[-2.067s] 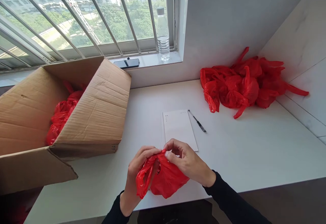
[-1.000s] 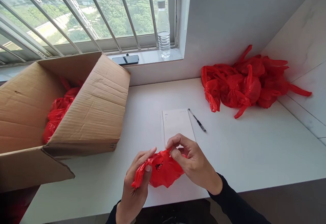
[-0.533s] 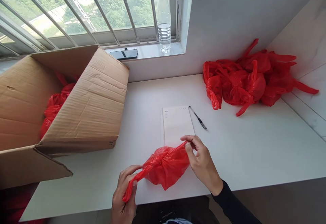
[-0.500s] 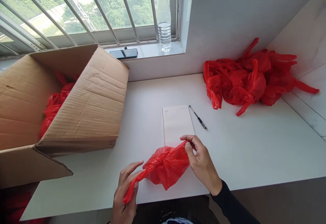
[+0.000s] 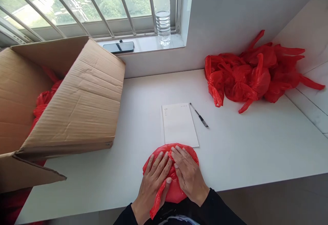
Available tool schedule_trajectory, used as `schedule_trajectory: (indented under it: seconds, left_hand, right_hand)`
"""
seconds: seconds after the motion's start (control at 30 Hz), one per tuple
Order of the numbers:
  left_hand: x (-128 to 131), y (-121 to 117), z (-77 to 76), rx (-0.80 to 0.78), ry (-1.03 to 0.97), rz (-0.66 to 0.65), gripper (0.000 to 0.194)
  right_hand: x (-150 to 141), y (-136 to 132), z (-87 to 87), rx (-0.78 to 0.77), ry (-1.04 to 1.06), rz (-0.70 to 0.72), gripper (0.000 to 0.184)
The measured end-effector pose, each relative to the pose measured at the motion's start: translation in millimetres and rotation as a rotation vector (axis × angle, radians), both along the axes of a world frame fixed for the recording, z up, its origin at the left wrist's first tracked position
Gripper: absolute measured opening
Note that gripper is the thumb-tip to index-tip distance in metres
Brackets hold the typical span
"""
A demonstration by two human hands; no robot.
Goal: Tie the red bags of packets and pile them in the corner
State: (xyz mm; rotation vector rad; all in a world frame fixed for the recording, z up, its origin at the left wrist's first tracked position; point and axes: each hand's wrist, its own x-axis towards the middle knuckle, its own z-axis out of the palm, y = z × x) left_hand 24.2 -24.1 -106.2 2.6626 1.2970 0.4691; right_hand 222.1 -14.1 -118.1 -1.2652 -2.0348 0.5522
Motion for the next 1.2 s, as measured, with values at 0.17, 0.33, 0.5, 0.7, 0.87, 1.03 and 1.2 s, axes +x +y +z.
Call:
schedule_trajectory:
  seconds: [0.17,0.33,0.5,0.7,0.87,1.03,1.2]
  left_hand:
    - [-1,0,-7.1,0.010,0.023,0.015,0.062]
    - [3,-5,11.5,-0.072,-0.145,0.018,0.053]
    - [8,-12,29.9,-0.094,-0.494,0.151,0.053]
    - [-10,-7,24.9,-0.089,-0.372,0.290,0.051]
    - [0,4,38.4,-0.093,-0.361,0.118,0.049]
    - [11,28,63.8,-0.318,-0.352,0.065,0.016]
    - [-33,47,148.2,-0.462,-0.772,0.333,0.014]
  right_hand:
    - [-1,1,-8.7,0.004,-0.070,-0.016,0.061]
    - [0,-4,19.1,-0.136,0.141,-0.023,0.044]
    - [3,-1,70.1,-0.589,0.829,-0.291,0.025]
    - [2,14,70.4,-0.800,1.173,-0.371,0.028]
    - [4,14,68.9,-0.762,1.095,-0.332,0.029]
    - [19,19,59.2,-0.640,1.085,-0.398,0.026]
    - [43,7,28.6,-0.523,0.953,-0.705,0.027]
